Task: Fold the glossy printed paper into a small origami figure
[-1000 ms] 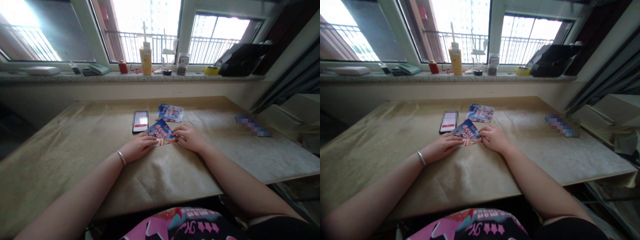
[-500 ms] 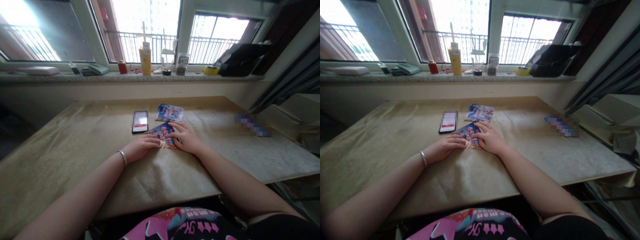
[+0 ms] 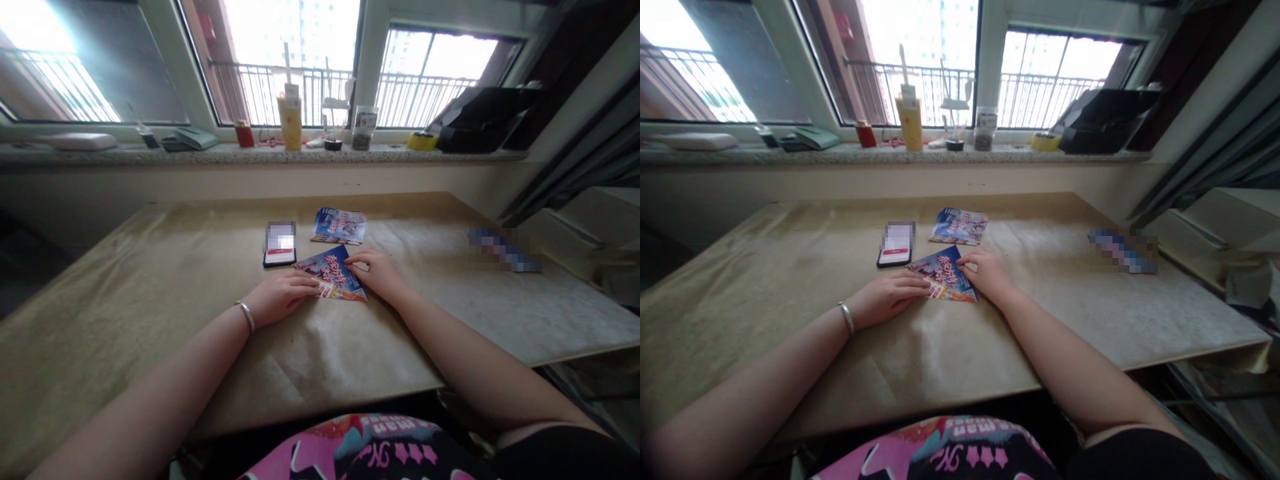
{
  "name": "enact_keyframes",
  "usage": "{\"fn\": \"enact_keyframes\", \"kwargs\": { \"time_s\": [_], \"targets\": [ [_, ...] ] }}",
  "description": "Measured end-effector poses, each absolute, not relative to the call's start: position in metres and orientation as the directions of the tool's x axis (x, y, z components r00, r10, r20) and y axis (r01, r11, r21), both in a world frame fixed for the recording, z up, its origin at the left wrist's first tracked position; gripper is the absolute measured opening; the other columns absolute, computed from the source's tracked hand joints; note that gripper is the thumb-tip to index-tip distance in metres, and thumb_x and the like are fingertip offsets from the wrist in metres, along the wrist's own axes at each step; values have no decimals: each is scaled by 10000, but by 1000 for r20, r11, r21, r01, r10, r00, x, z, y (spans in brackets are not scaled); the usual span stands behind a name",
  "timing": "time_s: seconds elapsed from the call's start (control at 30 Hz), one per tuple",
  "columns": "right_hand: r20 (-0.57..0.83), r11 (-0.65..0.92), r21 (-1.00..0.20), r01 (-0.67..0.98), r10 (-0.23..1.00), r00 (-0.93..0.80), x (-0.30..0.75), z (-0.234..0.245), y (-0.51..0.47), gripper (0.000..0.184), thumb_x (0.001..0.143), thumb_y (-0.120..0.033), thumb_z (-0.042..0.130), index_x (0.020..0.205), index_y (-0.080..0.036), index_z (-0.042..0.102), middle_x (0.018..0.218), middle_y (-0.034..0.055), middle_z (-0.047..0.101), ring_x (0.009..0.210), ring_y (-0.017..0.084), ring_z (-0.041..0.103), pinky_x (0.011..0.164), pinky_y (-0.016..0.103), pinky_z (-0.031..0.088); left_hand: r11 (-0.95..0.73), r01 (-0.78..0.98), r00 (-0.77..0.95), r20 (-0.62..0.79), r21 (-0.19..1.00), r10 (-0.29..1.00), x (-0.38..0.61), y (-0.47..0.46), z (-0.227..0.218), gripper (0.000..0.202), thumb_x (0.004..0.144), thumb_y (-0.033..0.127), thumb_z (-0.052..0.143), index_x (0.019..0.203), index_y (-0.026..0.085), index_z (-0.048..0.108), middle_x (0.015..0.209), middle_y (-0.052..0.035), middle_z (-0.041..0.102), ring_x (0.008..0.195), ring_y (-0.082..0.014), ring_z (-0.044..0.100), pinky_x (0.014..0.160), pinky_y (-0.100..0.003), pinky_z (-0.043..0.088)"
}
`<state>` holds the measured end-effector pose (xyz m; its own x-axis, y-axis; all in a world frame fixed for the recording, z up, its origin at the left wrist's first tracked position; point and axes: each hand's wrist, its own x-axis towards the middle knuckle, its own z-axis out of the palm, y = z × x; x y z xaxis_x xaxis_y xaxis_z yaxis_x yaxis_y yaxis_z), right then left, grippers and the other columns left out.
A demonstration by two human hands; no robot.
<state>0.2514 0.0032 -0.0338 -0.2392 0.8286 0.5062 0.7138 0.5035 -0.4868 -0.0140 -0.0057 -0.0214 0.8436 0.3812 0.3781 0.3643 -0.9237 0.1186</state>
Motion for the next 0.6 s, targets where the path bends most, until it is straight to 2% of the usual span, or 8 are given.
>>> {"fn": "enact_keyframes", "kwargs": {
  "time_s": [0.17, 0.43, 0.6],
  "targets": [
    [272, 246, -711, 658, 960, -66, 254, -32, 1, 135, 744, -234, 606, 823, -183, 702, 683, 10, 651, 566, 119, 525, 557, 249, 432, -914, 389, 848, 342, 116, 405, -14, -7, -21, 291, 906, 220, 461, 1151, 233, 617, 1182, -56, 630, 1104, -189, 552, 953, -389, 478],
    [65, 42, -877, 479, 997, 31, 264, -33, 5, 117, 743, -190, 535, 825, -171, 616, 612, -35, 562, 420, 63, 458, 391, 175, 371, -894, 438, 856, 261, 95, 447, -16, -8, -20, 310, 917, 259, 443, 1191, 231, 586, 1256, -62, 582, 1145, -212, 527, 977, -415, 447],
    [-35, -73, -886, 457, 995, 90, 264, -29, 3, 210, 784, -175, 514, 942, -152, 651, 575, -20, 583, 423, 72, 516, 413, 168, 424, -892, 443, 855, 258, 86, 449, -16, -8, -21, 326, 912, 265, 445, 1214, 223, 560, 1264, -60, 572, 1165, -218, 502, 987, -411, 432]
  ]
}}
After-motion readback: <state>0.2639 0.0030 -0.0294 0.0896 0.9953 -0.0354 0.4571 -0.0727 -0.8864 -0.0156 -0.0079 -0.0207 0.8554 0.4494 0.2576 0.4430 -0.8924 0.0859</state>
